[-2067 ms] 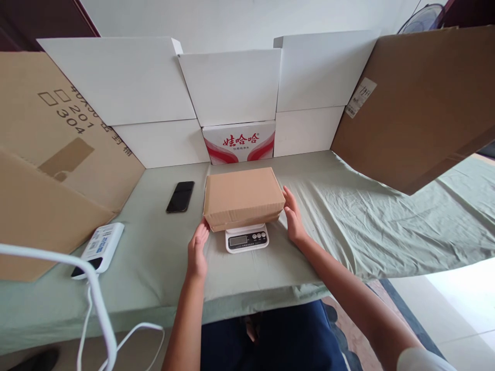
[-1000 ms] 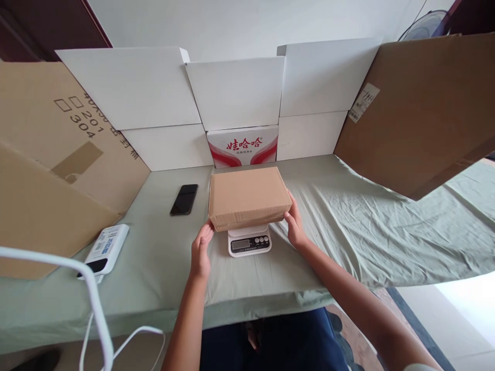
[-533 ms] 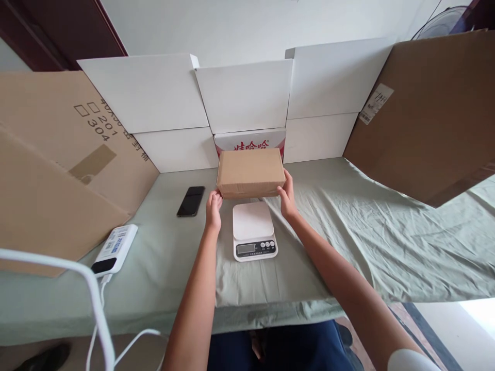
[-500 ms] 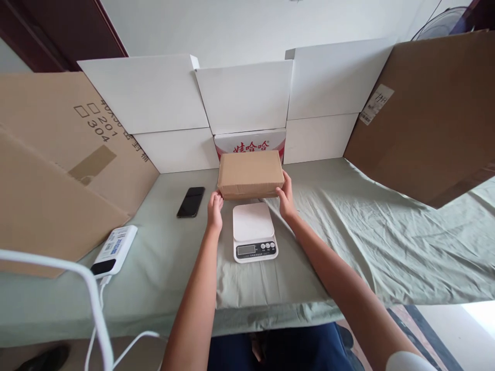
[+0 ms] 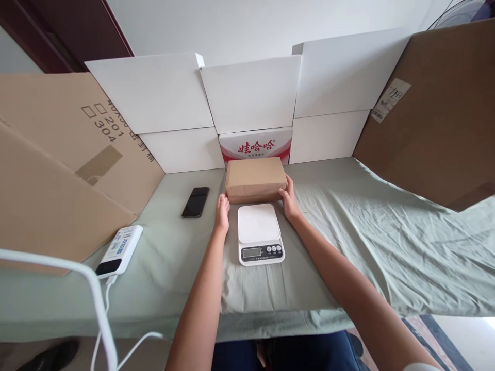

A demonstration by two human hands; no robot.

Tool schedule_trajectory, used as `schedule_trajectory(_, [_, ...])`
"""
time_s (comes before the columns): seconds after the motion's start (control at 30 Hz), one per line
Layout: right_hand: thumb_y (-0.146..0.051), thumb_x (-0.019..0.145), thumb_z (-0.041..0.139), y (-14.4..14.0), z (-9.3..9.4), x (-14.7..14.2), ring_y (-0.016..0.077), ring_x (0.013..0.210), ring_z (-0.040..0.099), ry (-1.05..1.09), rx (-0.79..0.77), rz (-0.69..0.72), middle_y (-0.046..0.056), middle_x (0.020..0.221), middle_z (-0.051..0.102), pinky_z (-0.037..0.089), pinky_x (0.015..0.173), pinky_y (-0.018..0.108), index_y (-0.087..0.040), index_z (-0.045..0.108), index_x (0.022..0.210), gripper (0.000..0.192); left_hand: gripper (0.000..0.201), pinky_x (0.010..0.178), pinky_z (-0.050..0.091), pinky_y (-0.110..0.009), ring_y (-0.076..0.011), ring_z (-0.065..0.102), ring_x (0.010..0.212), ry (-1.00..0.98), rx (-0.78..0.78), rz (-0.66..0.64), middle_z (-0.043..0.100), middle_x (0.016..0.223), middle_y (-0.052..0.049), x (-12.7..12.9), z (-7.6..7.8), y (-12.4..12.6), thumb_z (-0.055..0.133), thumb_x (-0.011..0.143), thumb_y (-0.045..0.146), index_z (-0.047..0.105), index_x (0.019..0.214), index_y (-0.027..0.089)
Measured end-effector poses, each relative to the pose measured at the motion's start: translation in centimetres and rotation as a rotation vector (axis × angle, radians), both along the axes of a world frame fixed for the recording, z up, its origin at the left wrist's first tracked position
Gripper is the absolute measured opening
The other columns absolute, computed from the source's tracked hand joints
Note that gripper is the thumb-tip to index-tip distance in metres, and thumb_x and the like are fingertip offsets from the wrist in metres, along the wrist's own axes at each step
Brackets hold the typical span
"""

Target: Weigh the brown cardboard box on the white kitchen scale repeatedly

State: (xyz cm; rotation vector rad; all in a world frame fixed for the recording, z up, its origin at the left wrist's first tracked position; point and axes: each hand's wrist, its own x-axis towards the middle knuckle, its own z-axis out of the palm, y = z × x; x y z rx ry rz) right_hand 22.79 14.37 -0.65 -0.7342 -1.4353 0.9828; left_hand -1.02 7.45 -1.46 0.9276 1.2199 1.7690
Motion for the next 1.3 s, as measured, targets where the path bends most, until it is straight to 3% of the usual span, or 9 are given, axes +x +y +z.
schedule_trajectory(0.33, [-0.041, 0.086, 0.048, 0.41, -0.23, -0.1, 0.0267, 0.144, 0.043, 0.047, -0.093, 0.034, 0.003, 0.154, 0.048, 0.032, 0.122, 0.051, -0.03, 0.033, 0.148, 0.065, 0.072, 0.119, 0.034, -0.044, -0.0286, 0.048, 0.143, -0.021, -0.054, -0.006, 0.054, 0.15, -0.019, 0.01, 0.12, -0.01, 0.047, 0.088, 0.074, 0.062, 0.132, 0.019])
schedule_trajectory(0.73, [-0.041, 0.084, 0.049, 0.61, -0.31, -0.14, 0.0267, 0.149, 0.037, 0.047, -0.085, 0.032, 0.004, 0.158, 0.045, 0.028, 0.125, 0.051, -0.027, 0.033, 0.15, 0.069, 0.067, 0.119, 0.035, -0.043, -0.0279, 0.049, 0.142, -0.023, -0.017, -0.031, 0.056, 0.149, -0.018, 0.0, -0.11, 0.06, 0.048, 0.091, 0.068, 0.06, 0.134, 0.018])
schedule_trajectory(1.0, [-0.034, 0.086, 0.05, 0.45, -0.17, -0.09, 0.0234, 0.155, 0.027, 0.058, -0.093, 0.066, -0.008, 0.164, 0.036, 0.015, 0.132, 0.045, -0.034, 0.036, 0.152, 0.068, 0.061, 0.12, 0.032, -0.039, -0.0244, 0.048, 0.143, -0.004, -0.047, -0.016, 0.053, 0.152, -0.016, 0.15, 0.19, -0.36, 0.041, 0.098, 0.059, 0.057, 0.138, 0.016])
schedule_trajectory(1.3, [-0.037, 0.087, 0.05, 0.85, -0.84, 0.03, 0.0225, 0.156, 0.027, 0.09, -0.121, 0.066, -0.007, 0.164, 0.036, 0.017, 0.131, 0.047, -0.034, 0.03, 0.155, 0.071, 0.062, 0.121, 0.032, -0.038, -0.0242, 0.045, 0.145, 0.016, -0.028, 0.009, 0.052, 0.153, -0.015, -0.01, 0.37, -0.43, 0.042, 0.097, 0.062, 0.059, 0.137, 0.018])
